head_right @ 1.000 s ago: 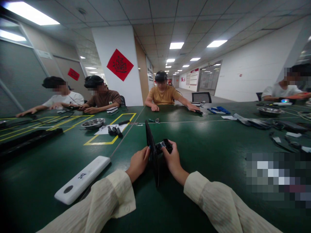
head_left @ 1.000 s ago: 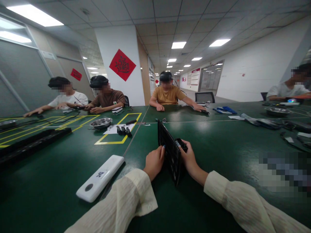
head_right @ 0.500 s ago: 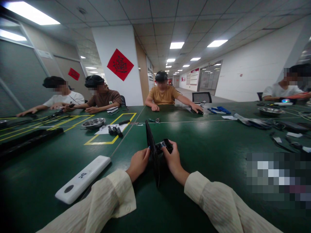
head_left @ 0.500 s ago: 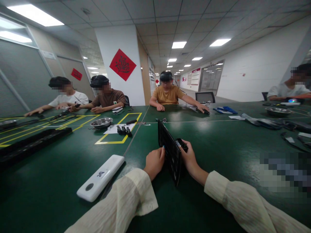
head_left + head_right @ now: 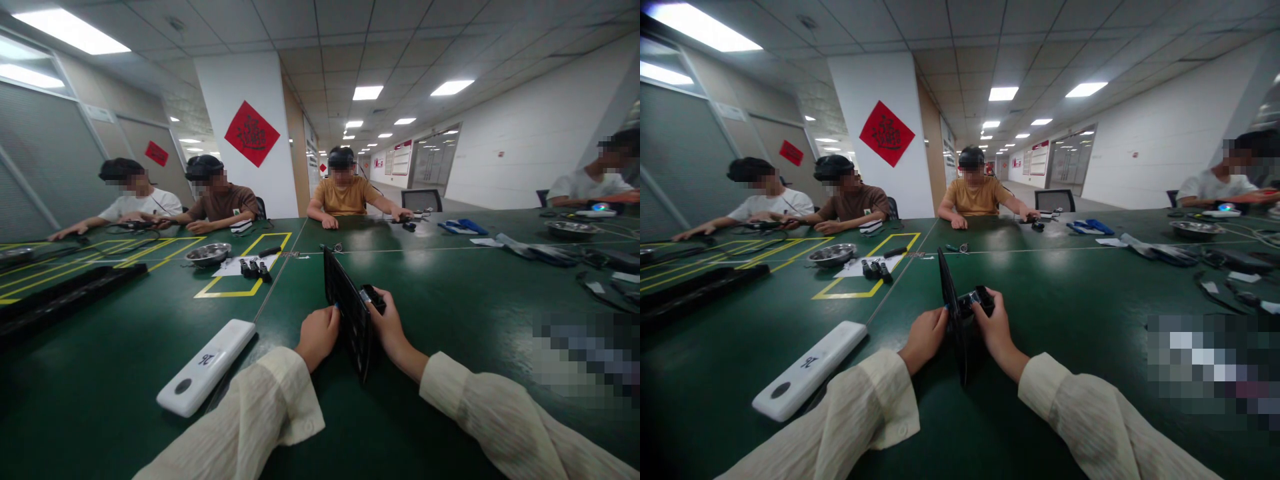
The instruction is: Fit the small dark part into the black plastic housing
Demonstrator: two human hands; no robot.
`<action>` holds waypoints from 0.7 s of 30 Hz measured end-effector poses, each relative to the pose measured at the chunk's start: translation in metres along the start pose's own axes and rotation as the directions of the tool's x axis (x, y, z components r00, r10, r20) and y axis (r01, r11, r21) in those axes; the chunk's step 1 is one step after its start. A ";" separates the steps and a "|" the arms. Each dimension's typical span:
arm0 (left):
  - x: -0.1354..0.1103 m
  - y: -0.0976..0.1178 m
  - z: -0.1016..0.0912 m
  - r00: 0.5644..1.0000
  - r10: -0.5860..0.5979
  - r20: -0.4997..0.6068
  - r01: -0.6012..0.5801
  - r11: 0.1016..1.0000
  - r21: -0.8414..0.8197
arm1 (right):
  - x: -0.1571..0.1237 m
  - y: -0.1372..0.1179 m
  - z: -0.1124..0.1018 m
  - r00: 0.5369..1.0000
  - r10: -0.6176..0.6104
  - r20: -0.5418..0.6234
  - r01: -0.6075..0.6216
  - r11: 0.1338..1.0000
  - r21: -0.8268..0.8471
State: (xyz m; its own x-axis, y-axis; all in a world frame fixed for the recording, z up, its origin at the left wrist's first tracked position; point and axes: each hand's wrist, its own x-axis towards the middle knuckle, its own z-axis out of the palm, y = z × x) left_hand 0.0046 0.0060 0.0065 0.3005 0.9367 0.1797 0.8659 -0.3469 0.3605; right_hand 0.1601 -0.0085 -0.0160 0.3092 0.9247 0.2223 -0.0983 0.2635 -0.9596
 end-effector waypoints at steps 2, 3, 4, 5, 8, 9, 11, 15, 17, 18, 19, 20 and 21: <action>0.000 0.000 -0.001 1.000 0.015 0.005 -0.015 1.000 -0.020 | 0.000 0.000 0.000 1.000 -0.011 0.008 0.011 1.000 -0.011; 0.000 0.000 -0.001 1.000 0.020 0.006 -0.020 0.999 -0.028 | 0.000 0.000 -0.001 1.000 -0.018 0.009 0.018 1.000 -0.014; 0.000 0.000 -0.001 1.000 0.024 0.004 -0.024 0.999 -0.034 | 0.001 0.001 -0.001 1.000 -0.022 0.006 0.022 1.000 -0.016; 0.000 0.000 -0.001 1.000 0.027 0.000 -0.027 0.999 -0.036 | 0.001 0.002 -0.001 1.000 -0.026 0.001 0.026 1.000 -0.016; 0.000 0.000 -0.001 1.000 0.012 -0.010 -0.013 0.999 -0.034 | 0.002 0.004 -0.001 0.999 -0.039 -0.014 0.038 0.999 -0.016; 0.000 0.000 -0.001 1.000 -0.002 -0.010 0.002 0.999 -0.033 | 0.003 0.004 -0.001 0.999 -0.043 -0.016 0.043 0.999 -0.018; 0.000 0.001 -0.001 0.999 -0.035 -0.002 0.035 0.999 -0.032 | 0.002 0.004 -0.001 0.999 -0.050 -0.015 0.050 0.999 -0.020; 0.000 0.002 -0.002 0.997 -0.075 0.010 0.075 0.997 -0.019 | 0.001 0.002 -0.001 0.999 -0.034 -0.016 0.033 0.999 -0.027; 0.000 0.003 -0.003 0.997 -0.071 0.006 0.071 0.997 -0.018 | 0.001 0.002 -0.001 1.000 -0.027 -0.015 0.026 0.999 -0.029; -0.001 0.004 -0.003 0.998 -0.070 0.005 0.070 0.997 -0.018 | 0.001 0.002 -0.001 1.000 -0.027 -0.014 0.026 0.999 -0.028; -0.001 0.005 -0.003 0.997 -0.072 0.006 0.072 0.997 -0.017 | 0.001 0.002 0.000 0.999 -0.030 -0.015 0.030 0.999 -0.026; -0.001 0.005 -0.004 0.997 -0.077 0.005 0.077 0.997 -0.016 | 0.001 0.003 0.000 0.999 -0.035 -0.016 0.035 0.999 -0.024; -0.002 0.006 -0.005 0.996 -0.085 0.007 0.085 0.996 -0.014 | 0.001 0.003 0.000 0.999 -0.042 -0.018 0.041 0.999 -0.023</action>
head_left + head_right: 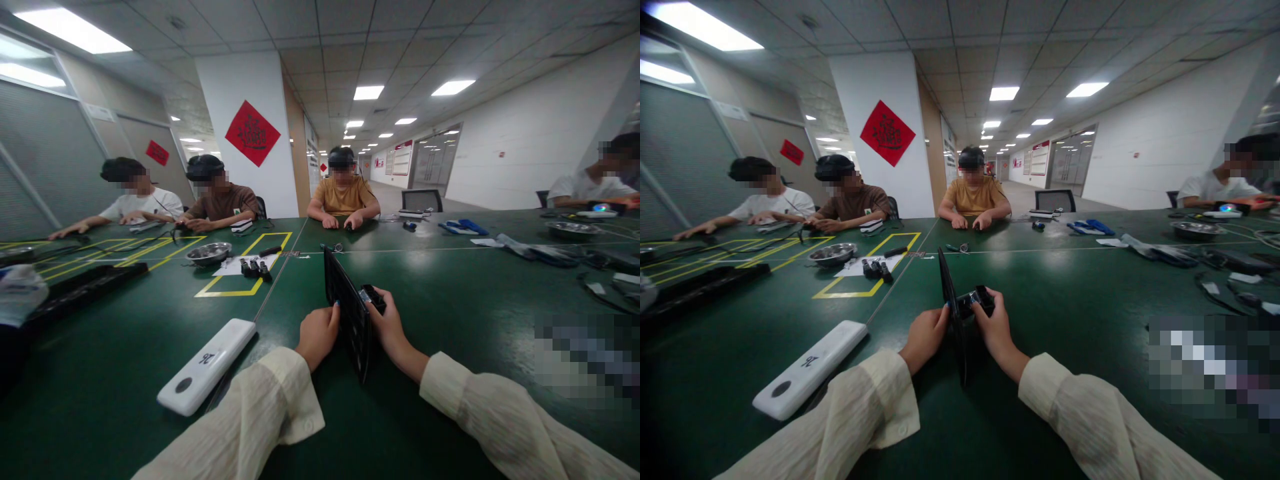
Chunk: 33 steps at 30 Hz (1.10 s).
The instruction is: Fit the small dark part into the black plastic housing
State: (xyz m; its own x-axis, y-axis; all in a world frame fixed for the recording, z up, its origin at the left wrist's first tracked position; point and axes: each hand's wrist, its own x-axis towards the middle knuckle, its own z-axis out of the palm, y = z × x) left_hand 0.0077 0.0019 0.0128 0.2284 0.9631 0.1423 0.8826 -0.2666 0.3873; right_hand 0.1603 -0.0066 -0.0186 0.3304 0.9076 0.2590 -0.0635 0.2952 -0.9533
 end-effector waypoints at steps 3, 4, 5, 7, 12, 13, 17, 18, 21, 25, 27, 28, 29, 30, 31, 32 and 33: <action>-0.001 0.002 -0.001 1.000 -0.022 -0.009 0.023 1.000 0.009 | 0.000 0.000 0.000 1.000 -0.012 -0.008 0.012 1.000 0.001; -0.001 0.002 -0.001 1.000 -0.024 -0.014 0.024 1.000 0.013 | 0.000 0.000 0.000 1.000 -0.008 -0.006 0.008 1.000 0.003; 0.000 0.002 -0.001 1.000 -0.023 -0.019 0.023 1.000 0.018 | 0.000 0.000 0.000 1.000 -0.002 -0.004 0.002 1.000 0.005; 0.000 0.001 0.000 0.999 -0.007 -0.031 0.007 1.000 0.019 | 0.000 -0.001 0.000 1.000 0.011 0.006 -0.012 1.000 0.010; 0.000 -0.003 0.002 0.998 0.051 -0.048 -0.053 0.998 -0.031 | -0.001 -0.002 0.000 1.000 0.018 0.013 -0.019 1.000 0.023; 0.000 -0.004 0.002 0.998 0.050 -0.048 -0.052 0.998 -0.039 | -0.001 -0.002 0.000 1.000 0.016 0.008 -0.016 1.000 0.026; 0.001 -0.004 0.003 0.998 0.048 -0.036 -0.048 0.999 -0.025 | -0.001 -0.001 0.000 1.000 0.004 0.000 -0.004 1.000 0.029; 0.001 -0.004 0.002 0.998 0.051 -0.033 -0.051 0.999 -0.015 | -0.001 -0.001 0.000 1.000 0.001 0.002 -0.001 1.000 0.027; 0.001 -0.003 0.001 0.999 0.041 -0.027 -0.041 0.999 0.012 | 0.000 -0.001 0.000 1.000 0.000 0.012 0.000 1.000 0.018; 0.000 -0.002 0.001 1.000 0.017 -0.024 -0.016 0.999 0.035 | 0.000 0.000 0.000 1.000 0.014 0.021 -0.014 1.000 0.004; 0.000 -0.001 0.001 0.999 0.018 -0.035 -0.017 0.999 0.038 | 0.001 0.001 0.000 1.000 0.014 0.024 -0.014 1.000 0.006; 0.000 -0.001 0.002 0.999 0.016 -0.046 -0.014 0.999 0.039 | 0.001 0.001 0.000 1.000 0.011 0.021 -0.012 1.000 0.009; 0.000 -0.001 0.002 0.998 0.014 -0.058 -0.012 0.999 0.039 | 0.001 0.002 0.000 1.000 0.006 0.014 -0.006 1.000 0.010; 0.000 -0.001 0.002 0.998 0.011 -0.068 -0.008 0.999 0.039 | 0.001 0.002 0.000 1.000 -0.001 0.007 0.001 1.000 0.010; 0.000 0.000 0.002 0.997 0.009 -0.072 -0.007 0.999 0.037 | 0.001 0.002 0.001 1.000 -0.007 0.001 0.007 1.000 0.008; 0.000 0.000 0.002 0.997 0.010 -0.070 -0.008 0.999 0.033 | 0.001 0.003 0.001 1.000 -0.010 -0.003 0.010 1.000 0.006; 0.000 -0.001 0.002 0.998 0.014 -0.063 -0.012 1.000 0.027 | 0.001 0.003 0.001 1.000 -0.012 -0.005 0.012 1.000 0.006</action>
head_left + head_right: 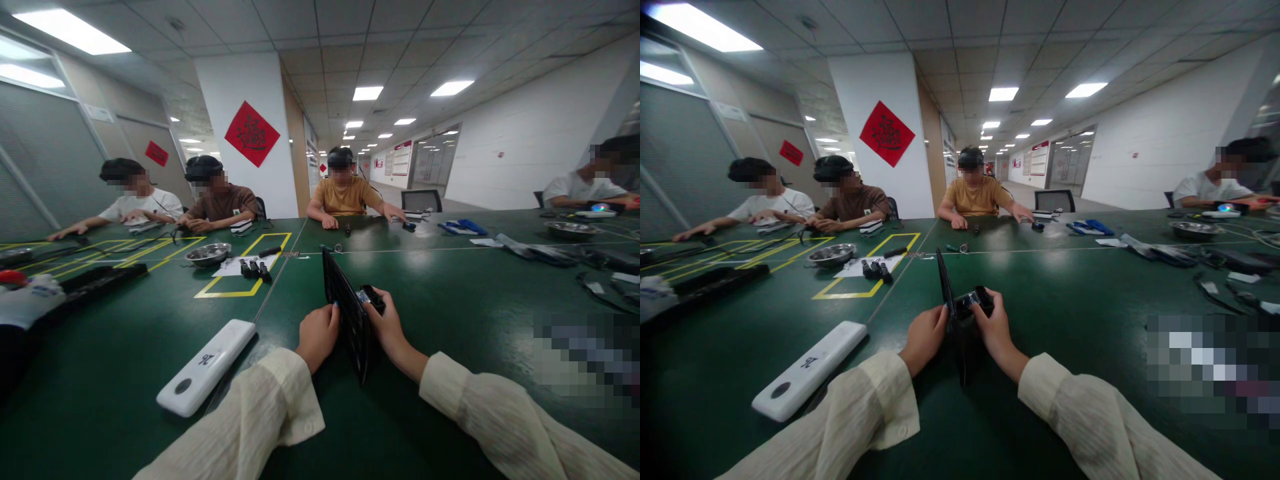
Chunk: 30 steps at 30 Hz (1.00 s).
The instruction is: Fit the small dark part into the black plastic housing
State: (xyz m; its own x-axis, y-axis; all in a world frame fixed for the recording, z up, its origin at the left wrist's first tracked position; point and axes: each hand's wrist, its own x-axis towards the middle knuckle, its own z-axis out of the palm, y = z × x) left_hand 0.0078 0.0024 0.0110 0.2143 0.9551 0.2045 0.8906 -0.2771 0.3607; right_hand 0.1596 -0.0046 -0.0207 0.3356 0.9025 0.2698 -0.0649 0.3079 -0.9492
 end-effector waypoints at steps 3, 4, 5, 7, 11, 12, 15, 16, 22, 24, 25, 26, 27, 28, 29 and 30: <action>0.001 -0.001 0.001 1.000 -0.006 0.026 0.006 1.000 -0.009 | 0.000 -0.001 0.000 1.000 0.004 0.006 -0.004 1.000 0.006; 0.002 -0.002 0.002 0.999 -0.017 0.029 0.017 1.000 -0.006 | -0.001 -0.002 0.000 1.000 0.006 0.008 -0.006 1.000 0.009; 0.002 -0.002 0.002 0.999 -0.029 0.030 0.029 1.000 -0.003 | -0.001 -0.003 -0.001 1.000 0.008 0.011 -0.008 1.000 0.011; 0.003 -0.002 0.003 0.998 -0.052 0.037 0.052 0.999 -0.003 | -0.002 -0.004 -0.001 1.000 0.015 0.018 -0.015 1.000 0.013; 0.002 -0.003 0.003 0.997 -0.060 0.051 0.062 0.998 -0.030 | -0.002 -0.004 -0.001 0.999 0.031 0.029 -0.031 0.999 0.011; 0.002 -0.003 0.003 0.997 -0.059 0.047 0.060 0.998 -0.035 | -0.002 -0.004 -0.001 0.999 0.032 0.031 -0.032 0.999 0.010; 0.002 -0.004 0.003 0.999 -0.039 0.037 0.040 0.999 -0.029 | -0.001 -0.002 -0.002 0.999 0.032 0.037 -0.032 0.999 0.004; 0.002 -0.004 0.003 0.999 -0.030 0.043 0.031 0.999 -0.026 | 0.000 -0.001 -0.002 0.999 0.031 0.037 -0.031 1.000 0.000; 0.004 -0.004 0.003 0.995 -0.061 0.073 0.063 0.998 -0.024 | -0.001 -0.002 -0.002 1.000 0.019 0.025 -0.019 1.000 -0.015; 0.004 -0.004 0.003 0.997 -0.056 0.061 0.058 0.998 -0.018 | -0.001 -0.003 -0.001 0.999 0.018 0.027 -0.018 1.000 -0.006; 0.003 -0.004 0.003 0.998 -0.044 0.052 0.045 0.999 -0.015 | -0.001 -0.003 -0.001 0.999 0.018 0.027 -0.018 1.000 -0.001; 0.003 -0.004 0.004 0.999 -0.031 0.040 0.031 0.999 -0.011 | -0.002 -0.003 -0.001 0.999 0.019 0.029 -0.019 1.000 0.003; 0.002 -0.004 0.004 0.999 -0.021 0.028 0.021 1.000 -0.007 | -0.002 -0.004 -0.001 0.999 0.019 0.031 -0.019 1.000 0.005; 0.002 -0.004 0.004 1.000 -0.016 0.019 0.016 1.000 -0.002 | -0.002 -0.004 -0.001 0.999 0.020 0.032 -0.020 1.000 0.005; 0.002 -0.004 0.005 1.000 -0.018 0.012 0.018 1.000 0.001 | -0.002 -0.004 0.000 0.999 0.021 0.030 -0.021 1.000 0.003; 0.002 -0.004 0.005 1.000 -0.020 0.006 0.020 1.000 0.001 | -0.002 -0.004 0.000 0.999 0.021 0.027 -0.021 1.000 -0.001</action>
State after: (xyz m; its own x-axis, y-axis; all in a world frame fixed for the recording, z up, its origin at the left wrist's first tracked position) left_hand 0.0066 0.0056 0.0052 0.1994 0.9610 0.1917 0.8949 -0.2583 0.3640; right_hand 0.1597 -0.0074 -0.0174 0.3092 0.9164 0.2542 -0.0707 0.2888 -0.9548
